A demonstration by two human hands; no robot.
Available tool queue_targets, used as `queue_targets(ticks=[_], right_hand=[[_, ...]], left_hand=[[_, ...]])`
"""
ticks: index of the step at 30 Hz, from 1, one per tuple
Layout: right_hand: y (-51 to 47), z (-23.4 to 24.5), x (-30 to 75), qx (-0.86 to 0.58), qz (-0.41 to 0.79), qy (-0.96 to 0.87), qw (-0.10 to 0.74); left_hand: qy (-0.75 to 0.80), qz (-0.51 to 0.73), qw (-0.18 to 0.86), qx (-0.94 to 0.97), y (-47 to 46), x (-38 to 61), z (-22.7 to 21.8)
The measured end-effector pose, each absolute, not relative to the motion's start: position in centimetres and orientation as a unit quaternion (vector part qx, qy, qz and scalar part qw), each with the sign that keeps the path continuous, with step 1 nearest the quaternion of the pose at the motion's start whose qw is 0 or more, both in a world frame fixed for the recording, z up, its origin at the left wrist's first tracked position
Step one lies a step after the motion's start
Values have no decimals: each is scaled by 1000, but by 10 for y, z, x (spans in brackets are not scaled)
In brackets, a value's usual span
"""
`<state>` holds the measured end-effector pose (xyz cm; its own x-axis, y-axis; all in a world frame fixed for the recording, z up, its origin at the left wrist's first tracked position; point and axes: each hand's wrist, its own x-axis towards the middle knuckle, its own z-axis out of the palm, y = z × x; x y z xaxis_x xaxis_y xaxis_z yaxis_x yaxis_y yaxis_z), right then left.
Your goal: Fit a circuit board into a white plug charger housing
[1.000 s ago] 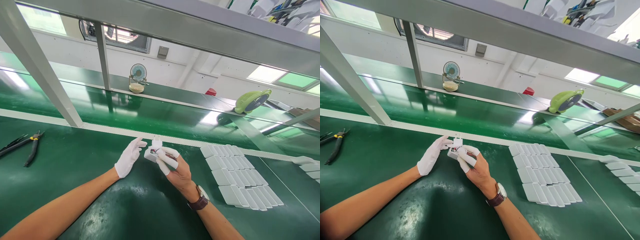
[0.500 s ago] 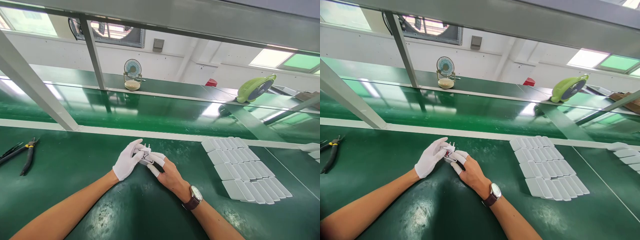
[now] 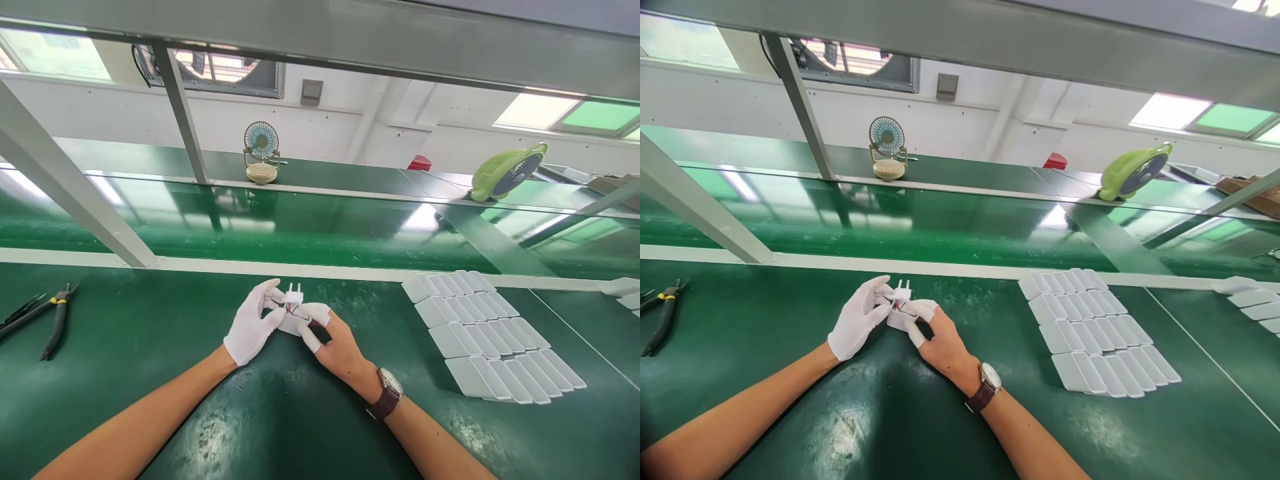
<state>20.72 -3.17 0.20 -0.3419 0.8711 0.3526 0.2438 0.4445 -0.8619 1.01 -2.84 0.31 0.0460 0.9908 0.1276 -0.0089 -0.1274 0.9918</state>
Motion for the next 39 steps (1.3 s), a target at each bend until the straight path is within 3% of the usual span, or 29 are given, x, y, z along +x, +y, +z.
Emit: queue_targets(ticks=[3,6,22,25,29,34,39], right_hand=[[-29,5,206,-403,575,-540,464],[-28,9,204,-392,686,-435,432],[-31,13,201,-389,698,-466,380],[-30,8,202,-397,663,-486,408],[-29,2,208,-424,503,-586,473],[-28,1,214,-371,350,-742,435],[-30,-1,213,-366,316,-767,421]], left_hand=[[500,471,401,606,-33,15,5],[509,438,338,660,-38,19,7],[485,464,358,649,-37,19,7],[501,455,344,651,-35,18,1],[543,430,311,651,-31,18,-6],[551,391,254,692,-29,21,-6],[559,386,305,667,-29,23,-4]])
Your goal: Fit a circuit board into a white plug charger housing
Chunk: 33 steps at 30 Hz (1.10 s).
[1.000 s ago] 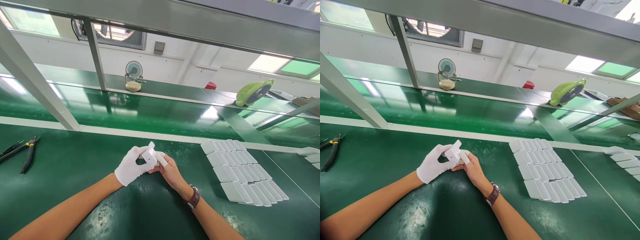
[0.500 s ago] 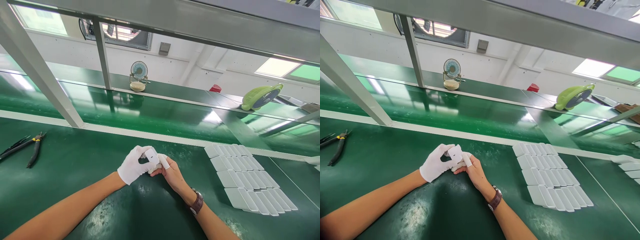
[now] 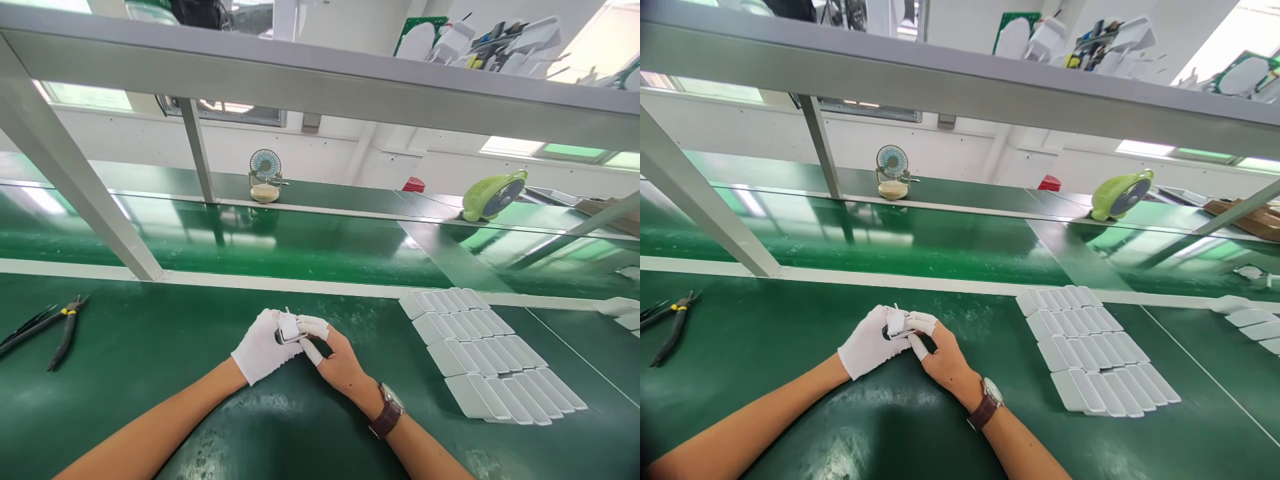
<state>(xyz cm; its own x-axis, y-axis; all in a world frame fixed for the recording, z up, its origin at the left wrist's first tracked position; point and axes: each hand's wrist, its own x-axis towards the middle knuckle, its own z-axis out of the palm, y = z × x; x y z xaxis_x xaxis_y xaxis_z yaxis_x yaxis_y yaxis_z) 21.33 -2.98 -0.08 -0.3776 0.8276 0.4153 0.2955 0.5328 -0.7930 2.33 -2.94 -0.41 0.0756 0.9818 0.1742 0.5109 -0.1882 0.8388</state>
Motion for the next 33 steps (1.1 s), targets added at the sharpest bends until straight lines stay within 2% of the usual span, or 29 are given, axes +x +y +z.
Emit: queue_targets(ticks=[5,10,13,17,22,33], right_hand=[[-32,-6,212,-419,316,-750,402],[-35,-11,212,-415,247,-789,379],[-37,-13,212,-388,188,-820,378],[-37,-14,213,-369,146,-834,383],[-36,-16,212,-345,108,-851,381],[-36,-12,208,-321,80,-903,275]], left_hand=[[543,406,373,634,-31,23,-3],[570,450,421,543,-2,6,4],[622,504,373,470,39,-19,18],[676,516,303,431,86,-54,33],[706,536,245,393,93,-57,22],[561,499,389,533,55,15,-4]])
